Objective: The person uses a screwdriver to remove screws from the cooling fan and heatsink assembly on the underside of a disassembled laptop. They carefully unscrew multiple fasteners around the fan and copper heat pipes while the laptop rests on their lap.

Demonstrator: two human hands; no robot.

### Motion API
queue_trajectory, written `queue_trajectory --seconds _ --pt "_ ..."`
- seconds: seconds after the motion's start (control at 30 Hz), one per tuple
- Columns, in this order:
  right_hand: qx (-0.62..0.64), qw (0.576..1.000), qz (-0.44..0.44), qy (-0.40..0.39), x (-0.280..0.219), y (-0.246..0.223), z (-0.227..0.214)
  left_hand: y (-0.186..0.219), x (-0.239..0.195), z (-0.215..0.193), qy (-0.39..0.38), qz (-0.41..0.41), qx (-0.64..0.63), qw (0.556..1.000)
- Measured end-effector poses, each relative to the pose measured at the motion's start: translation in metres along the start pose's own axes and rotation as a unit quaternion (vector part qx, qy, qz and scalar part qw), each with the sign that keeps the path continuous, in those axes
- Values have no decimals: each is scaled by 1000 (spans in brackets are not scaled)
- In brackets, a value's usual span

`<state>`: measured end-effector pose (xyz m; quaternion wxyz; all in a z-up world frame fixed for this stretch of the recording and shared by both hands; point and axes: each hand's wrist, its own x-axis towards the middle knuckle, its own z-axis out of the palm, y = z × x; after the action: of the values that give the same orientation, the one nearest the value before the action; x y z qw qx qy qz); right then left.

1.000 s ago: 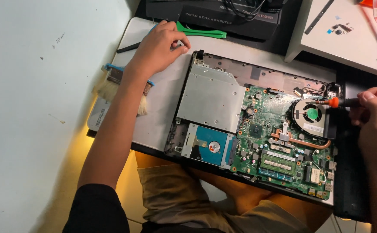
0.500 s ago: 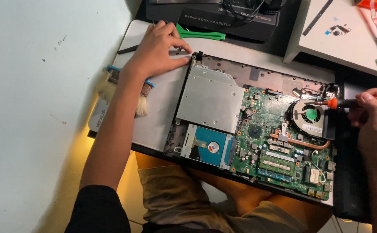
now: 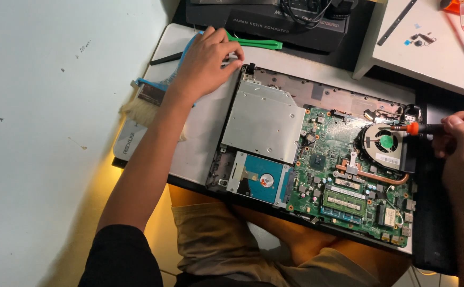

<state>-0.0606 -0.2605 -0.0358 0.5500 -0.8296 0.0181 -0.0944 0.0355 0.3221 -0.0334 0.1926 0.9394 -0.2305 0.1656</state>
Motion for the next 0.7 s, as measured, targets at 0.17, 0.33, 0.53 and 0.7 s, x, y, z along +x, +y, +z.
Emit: queue_trajectory --seconds 0.17,0.33,0.53,0.7 --pt "-18 1000 2 13 -3 -11 3 2 4 -17 137 32 -56 988" --pt "28 1000 -6 14 9 10 0 15 5 -22 219 23 -107 970" --pt "99 993 -6 61 17 9 5 76 15 -14 117 135 -163 970" --pt "113 990 -41 76 12 -13 7 153 36 3 -40 242 -167 955"
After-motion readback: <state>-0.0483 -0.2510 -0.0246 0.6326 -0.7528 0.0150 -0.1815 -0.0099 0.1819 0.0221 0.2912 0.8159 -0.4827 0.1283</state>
